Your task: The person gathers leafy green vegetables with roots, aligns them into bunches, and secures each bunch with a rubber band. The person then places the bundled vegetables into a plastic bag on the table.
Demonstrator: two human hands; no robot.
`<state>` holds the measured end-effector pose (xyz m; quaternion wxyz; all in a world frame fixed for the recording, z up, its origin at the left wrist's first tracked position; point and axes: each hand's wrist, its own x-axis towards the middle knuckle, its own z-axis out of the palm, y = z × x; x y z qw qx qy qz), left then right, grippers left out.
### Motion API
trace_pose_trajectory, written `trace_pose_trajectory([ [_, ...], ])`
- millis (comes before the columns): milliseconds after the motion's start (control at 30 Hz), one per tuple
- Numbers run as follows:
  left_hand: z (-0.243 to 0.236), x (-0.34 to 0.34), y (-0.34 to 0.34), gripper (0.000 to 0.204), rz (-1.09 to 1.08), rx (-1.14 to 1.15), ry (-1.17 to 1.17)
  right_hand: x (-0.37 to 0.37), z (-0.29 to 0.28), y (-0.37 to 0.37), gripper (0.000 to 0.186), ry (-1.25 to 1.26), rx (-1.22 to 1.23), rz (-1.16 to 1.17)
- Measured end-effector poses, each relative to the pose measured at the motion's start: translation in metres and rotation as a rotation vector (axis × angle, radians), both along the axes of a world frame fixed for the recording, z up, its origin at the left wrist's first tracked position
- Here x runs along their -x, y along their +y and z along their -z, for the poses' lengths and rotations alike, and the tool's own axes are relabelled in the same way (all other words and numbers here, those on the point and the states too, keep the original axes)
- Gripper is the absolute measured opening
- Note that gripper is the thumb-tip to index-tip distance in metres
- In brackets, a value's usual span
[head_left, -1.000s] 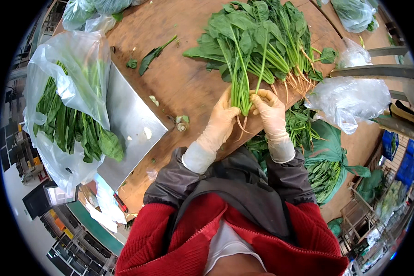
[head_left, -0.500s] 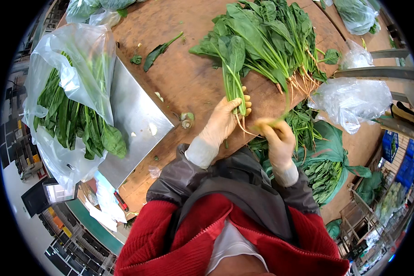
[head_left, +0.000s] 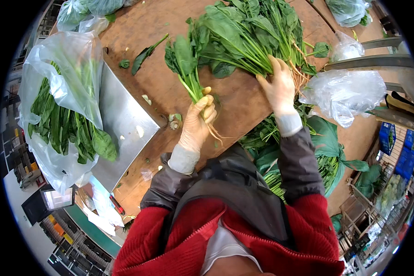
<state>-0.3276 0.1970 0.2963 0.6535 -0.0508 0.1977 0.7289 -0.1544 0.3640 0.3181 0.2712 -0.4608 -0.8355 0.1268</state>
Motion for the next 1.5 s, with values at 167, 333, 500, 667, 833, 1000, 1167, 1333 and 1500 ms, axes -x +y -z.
trace_pose_trajectory([
  [167, -0.007, 0.001, 0.008, 0.037, -0.031, 0.037, -0.041, -0.001, 0.012, 0.002, 0.025, 0.467, 0.495, 0.236],
  [333, 0.012, -0.014, 0.007, 0.040, -0.098, 0.293, -0.104, -0.001, 0.007, -0.039, 0.018, 0.568, 0.455, 0.201],
  [500, 0.016, -0.020, -0.002, 0.049, -0.101, 0.344, -0.040, 0.007, 0.013, -0.070, 0.020, 0.895, 0.821, 0.213],
  [667, 0.021, -0.011, -0.014, 0.053, -0.065, 0.052, -0.215, 0.006, 0.013, -0.072, 0.019, 0.881, 0.913, 0.186],
  [833, 0.013, -0.011, -0.027, 0.049, -0.021, 0.024, -0.180, 0.003, 0.017, -0.073, 0.019, 0.913, 0.970, 0.173],
  [1000, 0.020, -0.013, -0.045, 0.049, 0.070, -0.185, -0.111, 0.008, 0.014, -0.077, 0.018, 0.835, 0.986, 0.189],
  [1167, 0.007, -0.012, -0.051, 0.034, 0.083, -0.166, -0.055, 0.013, 0.014, -0.080, 0.018, 0.787, 0.978, 0.188],
  [1333, 0.004, -0.011, -0.053, 0.043, 0.108, -0.207, -0.112, 0.017, 0.010, -0.083, 0.019, 0.794, 0.981, 0.203],
  [1500, -0.002, -0.012, -0.050, 0.051, 0.150, -0.211, -0.053, 0.016, 0.009, -0.084, 0.019, 0.774, 0.965, 0.197],
])
